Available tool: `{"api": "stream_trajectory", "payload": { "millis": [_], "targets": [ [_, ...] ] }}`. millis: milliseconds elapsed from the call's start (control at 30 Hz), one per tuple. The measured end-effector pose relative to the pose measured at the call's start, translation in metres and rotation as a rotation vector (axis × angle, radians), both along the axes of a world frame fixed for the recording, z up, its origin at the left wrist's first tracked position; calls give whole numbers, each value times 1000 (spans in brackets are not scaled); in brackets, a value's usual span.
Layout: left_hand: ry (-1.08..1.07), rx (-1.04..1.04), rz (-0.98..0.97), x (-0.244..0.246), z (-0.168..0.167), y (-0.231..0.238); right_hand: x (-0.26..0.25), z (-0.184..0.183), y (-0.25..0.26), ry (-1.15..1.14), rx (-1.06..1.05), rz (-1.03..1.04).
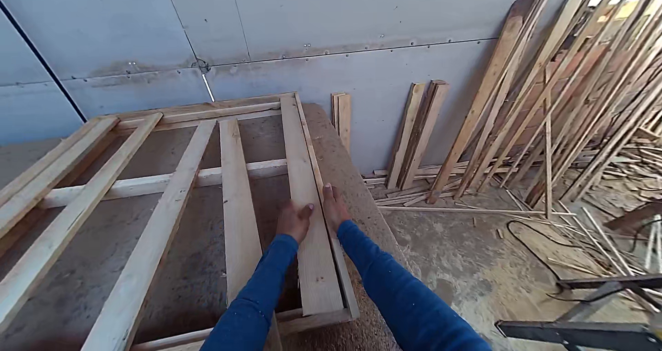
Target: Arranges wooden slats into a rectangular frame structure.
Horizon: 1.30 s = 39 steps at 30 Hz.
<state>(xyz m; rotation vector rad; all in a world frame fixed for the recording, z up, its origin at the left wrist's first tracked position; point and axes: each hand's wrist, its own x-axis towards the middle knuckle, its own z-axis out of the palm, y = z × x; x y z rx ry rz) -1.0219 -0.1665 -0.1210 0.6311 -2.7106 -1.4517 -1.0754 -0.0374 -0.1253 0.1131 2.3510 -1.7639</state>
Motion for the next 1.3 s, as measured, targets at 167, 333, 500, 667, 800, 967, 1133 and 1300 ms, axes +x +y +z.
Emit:
{"api": "stream_trajectory", "payload": {
  "millis": [167, 333, 500, 667, 800, 967, 1133, 1300],
  "targets": [
    [58, 53, 27, 4, -3, 4, -3, -5, -1, 23, 25, 6],
    [16, 1, 24, 9, 1, 7, 2, -3, 1, -2, -58, 5],
    [1, -10, 26, 10, -3, 8, 2, -18, 3, -33, -208, -57],
    [-27, -73, -19, 10, 7, 4, 5, -5, 8, 72, -21, 73],
    [3, -99, -24, 6, -1, 7, 10, -8, 13, 24, -36, 91],
    [34, -94, 12, 11, 1, 11, 20, -12, 14, 46, -30, 98],
    [67, -66, 51, 8, -3, 11, 24, -9, 15, 48, 1, 86],
    [102, 5, 73, 5, -7, 7, 18, -15, 10, 36, -87, 71]
  ]
}}
